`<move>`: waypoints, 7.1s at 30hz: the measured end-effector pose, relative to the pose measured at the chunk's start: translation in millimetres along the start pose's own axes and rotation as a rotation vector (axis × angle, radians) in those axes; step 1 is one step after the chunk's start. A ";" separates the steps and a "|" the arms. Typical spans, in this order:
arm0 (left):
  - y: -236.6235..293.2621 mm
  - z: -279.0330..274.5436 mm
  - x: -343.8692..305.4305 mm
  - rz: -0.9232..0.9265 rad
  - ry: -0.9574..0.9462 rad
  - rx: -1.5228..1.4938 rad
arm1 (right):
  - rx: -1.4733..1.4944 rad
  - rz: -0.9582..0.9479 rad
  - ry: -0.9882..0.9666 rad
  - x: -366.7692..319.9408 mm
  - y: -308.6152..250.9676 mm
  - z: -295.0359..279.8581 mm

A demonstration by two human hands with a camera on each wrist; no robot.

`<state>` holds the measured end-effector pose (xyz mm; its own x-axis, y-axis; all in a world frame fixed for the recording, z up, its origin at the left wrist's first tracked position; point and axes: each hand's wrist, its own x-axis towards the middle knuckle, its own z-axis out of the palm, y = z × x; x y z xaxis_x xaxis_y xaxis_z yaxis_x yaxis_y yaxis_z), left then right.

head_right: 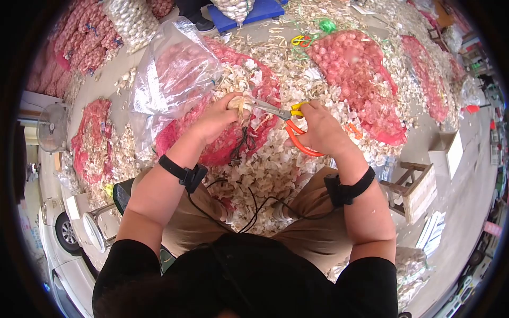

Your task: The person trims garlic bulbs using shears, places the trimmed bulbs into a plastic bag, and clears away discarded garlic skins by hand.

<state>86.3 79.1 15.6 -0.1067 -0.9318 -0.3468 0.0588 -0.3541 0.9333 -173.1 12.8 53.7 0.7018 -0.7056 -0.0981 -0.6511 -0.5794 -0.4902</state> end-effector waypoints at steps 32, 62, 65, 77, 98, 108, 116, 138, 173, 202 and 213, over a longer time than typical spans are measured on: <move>-2.3 38.1 20.7 0.146 -0.043 0.281 | 1.049 0.492 -0.076 0.8 -1.8 31.6; -39.1 38.5 13.6 -0.132 -0.181 0.268 | 1.390 0.211 0.131 33.2 -34.5 30.0; -63.1 21.2 22.4 0.485 -0.021 0.959 | 1.177 0.231 0.210 33.1 -33.8 16.1; 5.9 39.6 -7.1 0.035 -0.055 0.094 | 0.742 0.162 0.117 23.0 -66.6 17.5; -12.9 30.8 3.6 0.277 0.287 0.614 | 1.626 0.468 -0.138 40.8 -44.0 48.9; 0.0 28.2 3.5 0.331 0.234 0.387 | 1.631 0.306 -0.231 34.9 -40.7 48.8; -25.3 20.8 25.0 -0.068 0.144 0.285 | 1.556 0.446 -0.067 37.9 -21.4 57.8; -49.4 14.4 28.5 0.083 0.122 0.653 | 1.551 0.360 -0.056 40.8 -30.4 49.6; -10.8 20.2 11.6 0.131 -0.091 0.176 | 1.606 0.412 0.055 42.0 -19.4 55.2; 0.7 24.6 6.0 0.294 -0.034 0.365 | 1.658 0.420 -0.159 46.0 -14.6 54.3; 20.3 19.4 -7.0 0.304 0.009 0.502 | 1.740 0.393 -0.226 42.9 -29.9 50.3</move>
<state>69.0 80.0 38.8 -0.1506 -0.9870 -0.0556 -0.3923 0.0080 0.9198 -109.0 20.4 20.6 0.7156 -0.5320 -0.4526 0.1432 0.7459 -0.6505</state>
